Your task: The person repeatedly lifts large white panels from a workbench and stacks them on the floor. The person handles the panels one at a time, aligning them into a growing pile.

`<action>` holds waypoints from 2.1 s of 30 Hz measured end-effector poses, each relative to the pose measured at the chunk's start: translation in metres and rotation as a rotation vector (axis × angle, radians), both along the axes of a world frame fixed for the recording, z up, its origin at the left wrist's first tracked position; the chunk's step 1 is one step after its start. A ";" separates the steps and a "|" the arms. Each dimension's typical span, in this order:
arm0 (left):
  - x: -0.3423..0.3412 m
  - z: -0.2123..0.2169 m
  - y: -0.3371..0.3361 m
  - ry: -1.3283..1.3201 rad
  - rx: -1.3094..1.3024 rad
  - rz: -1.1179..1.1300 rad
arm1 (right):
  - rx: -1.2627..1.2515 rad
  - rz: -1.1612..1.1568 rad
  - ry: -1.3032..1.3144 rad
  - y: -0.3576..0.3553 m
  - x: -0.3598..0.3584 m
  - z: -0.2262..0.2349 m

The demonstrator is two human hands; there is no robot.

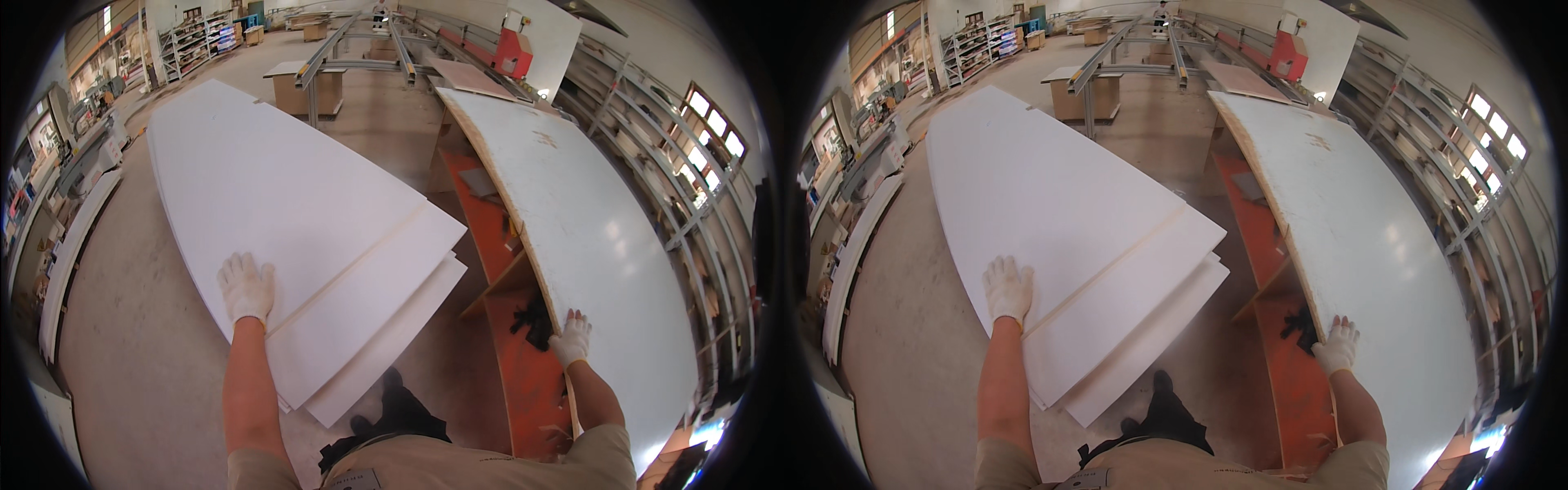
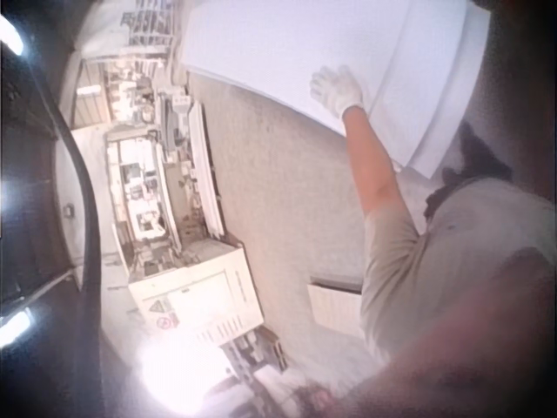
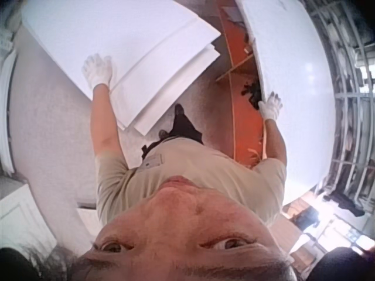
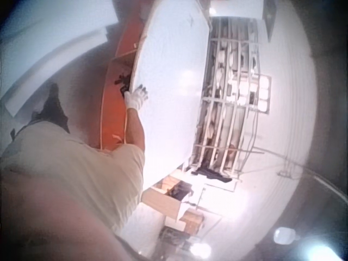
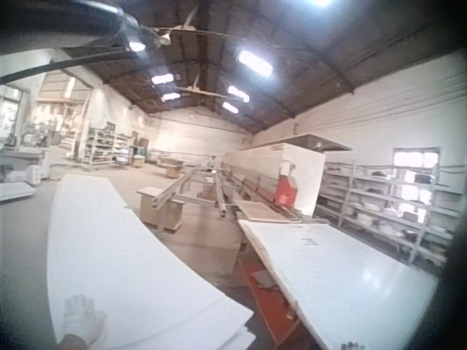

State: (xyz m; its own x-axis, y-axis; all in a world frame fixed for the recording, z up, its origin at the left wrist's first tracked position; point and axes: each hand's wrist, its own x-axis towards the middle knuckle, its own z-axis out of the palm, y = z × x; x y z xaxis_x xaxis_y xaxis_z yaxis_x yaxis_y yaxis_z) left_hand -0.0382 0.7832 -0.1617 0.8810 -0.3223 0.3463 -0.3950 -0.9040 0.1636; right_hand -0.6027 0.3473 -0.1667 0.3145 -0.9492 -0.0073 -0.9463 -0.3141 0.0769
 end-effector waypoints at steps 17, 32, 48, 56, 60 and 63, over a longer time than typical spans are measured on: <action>-0.003 0.003 0.000 0.022 0.021 0.012 | 0.011 -0.007 0.016 0.011 0.007 0.012; -0.003 0.006 0.000 0.053 0.015 0.025 | 0.026 -0.018 0.044 0.010 0.009 0.012; -0.007 0.012 -0.001 0.097 0.034 0.034 | -0.005 0.019 -0.008 0.012 0.006 0.008; -0.005 0.015 -0.001 0.113 0.030 0.026 | 0.006 0.013 0.022 0.008 0.005 0.007; -0.006 0.016 -0.001 0.123 0.030 0.029 | 0.005 0.007 0.029 0.009 0.005 0.008; -0.007 0.017 -0.001 0.124 0.033 0.035 | 0.006 0.003 0.029 0.010 0.006 0.008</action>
